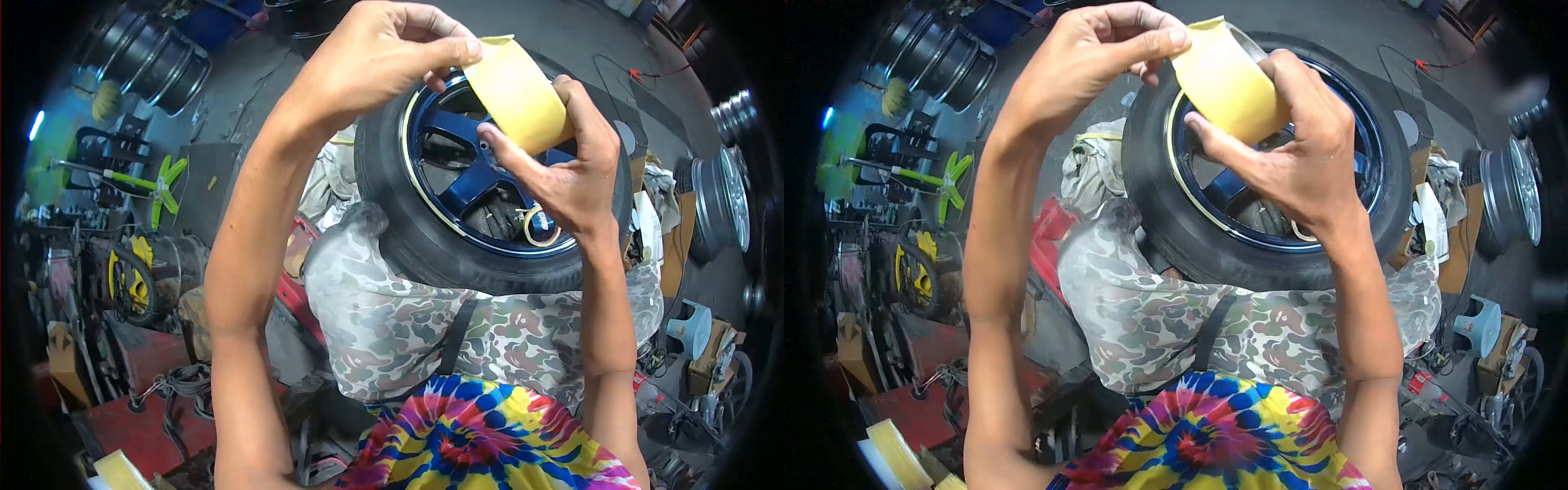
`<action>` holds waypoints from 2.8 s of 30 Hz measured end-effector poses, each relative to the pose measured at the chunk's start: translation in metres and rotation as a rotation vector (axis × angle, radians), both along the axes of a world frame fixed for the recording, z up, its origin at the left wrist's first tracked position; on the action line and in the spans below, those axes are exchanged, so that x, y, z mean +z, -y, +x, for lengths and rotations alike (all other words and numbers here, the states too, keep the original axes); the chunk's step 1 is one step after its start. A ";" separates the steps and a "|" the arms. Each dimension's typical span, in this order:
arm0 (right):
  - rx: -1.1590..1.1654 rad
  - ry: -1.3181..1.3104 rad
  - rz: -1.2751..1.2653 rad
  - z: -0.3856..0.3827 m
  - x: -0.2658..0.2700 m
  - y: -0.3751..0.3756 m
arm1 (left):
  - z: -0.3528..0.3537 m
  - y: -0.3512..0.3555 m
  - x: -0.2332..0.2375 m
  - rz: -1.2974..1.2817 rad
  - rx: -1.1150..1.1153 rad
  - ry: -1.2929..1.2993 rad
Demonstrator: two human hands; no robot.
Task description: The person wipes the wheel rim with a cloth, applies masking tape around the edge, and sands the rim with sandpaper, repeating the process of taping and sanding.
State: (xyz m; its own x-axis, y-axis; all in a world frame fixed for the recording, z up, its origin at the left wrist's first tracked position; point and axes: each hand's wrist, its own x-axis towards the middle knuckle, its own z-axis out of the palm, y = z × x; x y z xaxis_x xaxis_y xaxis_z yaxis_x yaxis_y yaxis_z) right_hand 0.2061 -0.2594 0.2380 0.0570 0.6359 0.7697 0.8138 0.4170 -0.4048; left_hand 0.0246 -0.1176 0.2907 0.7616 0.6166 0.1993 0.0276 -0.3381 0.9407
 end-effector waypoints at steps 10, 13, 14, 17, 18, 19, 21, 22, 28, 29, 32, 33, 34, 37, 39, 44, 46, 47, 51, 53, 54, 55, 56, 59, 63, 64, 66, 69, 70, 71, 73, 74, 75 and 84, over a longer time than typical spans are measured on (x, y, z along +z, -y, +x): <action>-0.122 -0.136 -0.110 -0.022 -0.046 0.005 | 0.011 -0.046 -0.069 0.204 0.124 0.062; -0.162 -0.071 -0.220 -0.025 -0.088 0.030 | 0.012 -0.090 -0.117 0.234 0.264 -0.048; -0.148 -0.145 -0.364 -0.033 -0.095 0.045 | 0.010 -0.104 -0.132 0.135 0.284 -0.080; -0.231 -0.267 -0.613 -0.063 -0.109 0.065 | 0.007 -0.141 -0.195 0.059 0.228 -0.228; -0.214 -0.313 -0.726 -0.070 -0.114 0.066 | 0.007 -0.152 -0.215 0.118 0.244 -0.299; -0.200 -0.358 -0.836 -0.076 -0.120 0.063 | 0.007 -0.161 -0.231 0.179 0.256 -0.367; -0.135 -0.438 -0.884 -0.083 -0.137 0.045 | 0.006 -0.175 -0.257 0.285 0.228 -0.420; -0.158 -0.443 -0.999 -0.086 -0.131 0.029 | 0.007 -0.184 -0.261 0.270 0.201 -0.440; 0.104 -0.470 -1.030 -0.075 -0.187 -0.043 | 0.048 -0.237 -0.300 0.505 -0.034 -0.404; 0.110 -0.468 -1.037 -0.072 -0.183 -0.051 | 0.059 -0.241 -0.303 0.598 -0.073 -0.390; 0.060 -0.495 -1.222 -0.066 -0.162 -0.069 | 0.077 -0.239 -0.308 0.713 -0.060 -0.431; 0.062 -0.499 -1.233 -0.066 -0.164 -0.072 | 0.077 -0.240 -0.310 0.702 -0.063 -0.436; 0.057 -0.485 -1.282 -0.065 -0.164 -0.076 | 0.078 -0.241 -0.311 0.732 -0.069 -0.420; 0.062 -0.465 -1.378 -0.061 -0.156 -0.086 | 0.078 -0.243 -0.313 0.745 -0.082 -0.388; 0.077 -0.457 -1.420 -0.063 -0.158 -0.090 | 0.076 -0.244 -0.314 0.780 -0.087 -0.392; 0.053 -0.436 -1.376 -0.064 -0.168 -0.093 | 0.076 -0.239 -0.313 0.874 -0.082 -0.354; 0.051 -0.428 -1.336 -0.066 -0.180 -0.091 | 0.076 -0.232 -0.298 0.709 -0.068 -0.385; 0.055 -0.415 -1.289 -0.068 -0.184 -0.092 | 0.078 -0.229 -0.292 0.709 -0.068 -0.385; 0.040 -0.409 -1.321 -0.070 -0.173 -0.096 | 0.074 -0.225 -0.293 0.833 -0.141 -0.435; 0.074 -0.461 -1.431 -0.068 -0.165 -0.100 | 0.071 -0.223 -0.295 0.913 -0.179 -0.460; 0.075 -0.461 -1.433 -0.070 -0.166 -0.100 | 0.069 -0.222 -0.295 0.922 -0.181 -0.453; 0.073 -0.471 -1.420 -0.071 -0.168 -0.100 | 0.066 -0.221 -0.295 0.933 -0.182 -0.445; 0.070 -0.480 -1.408 -0.073 -0.170 -0.101 | 0.063 -0.221 -0.295 0.932 -0.181 -0.444; 0.047 -0.493 -1.388 -0.076 -0.171 -0.099 | 0.056 -0.218 -0.296 0.937 -0.177 -0.431; 0.047 -0.489 -1.412 -0.076 -0.171 -0.100 | 0.060 -0.214 -0.302 0.967 -0.061 -0.416; 0.045 -0.496 -1.391 -0.077 -0.174 -0.099 | 0.064 -0.214 -0.305 0.982 -0.016 -0.409; 0.045 -0.496 -1.379 -0.078 -0.176 -0.098 | 0.074 -0.218 -0.308 1.016 0.013 -0.408; 0.044 -0.545 -1.375 -0.079 -0.169 -0.095 | 0.081 -0.227 -0.304 1.053 -0.010 -0.442; 0.035 -0.545 -1.409 -0.080 -0.164 -0.096 | 0.081 -0.229 -0.298 1.057 -0.064 -0.470; 0.026 -0.545 -1.441 -0.081 -0.162 -0.096 | 0.080 -0.229 -0.293 1.059 -0.064 -0.472; 0.014 -0.514 -1.427 -0.082 -0.165 -0.096 | 0.076 -0.223 -0.284 1.048 -0.160 -0.610; 0.001 -0.479 -1.416 -0.083 -0.167 -0.096 | 0.075 -0.218 -0.280 1.048 -0.159 -0.612; 0.005 -0.476 -1.418 -0.083 -0.169 -0.096 | 0.074 -0.214 -0.279 1.086 -0.173 -0.634; 0.092 -0.537 -1.410 -0.077 -0.191 -0.099 | 0.078 -0.179 -0.268 1.147 -0.202 -0.835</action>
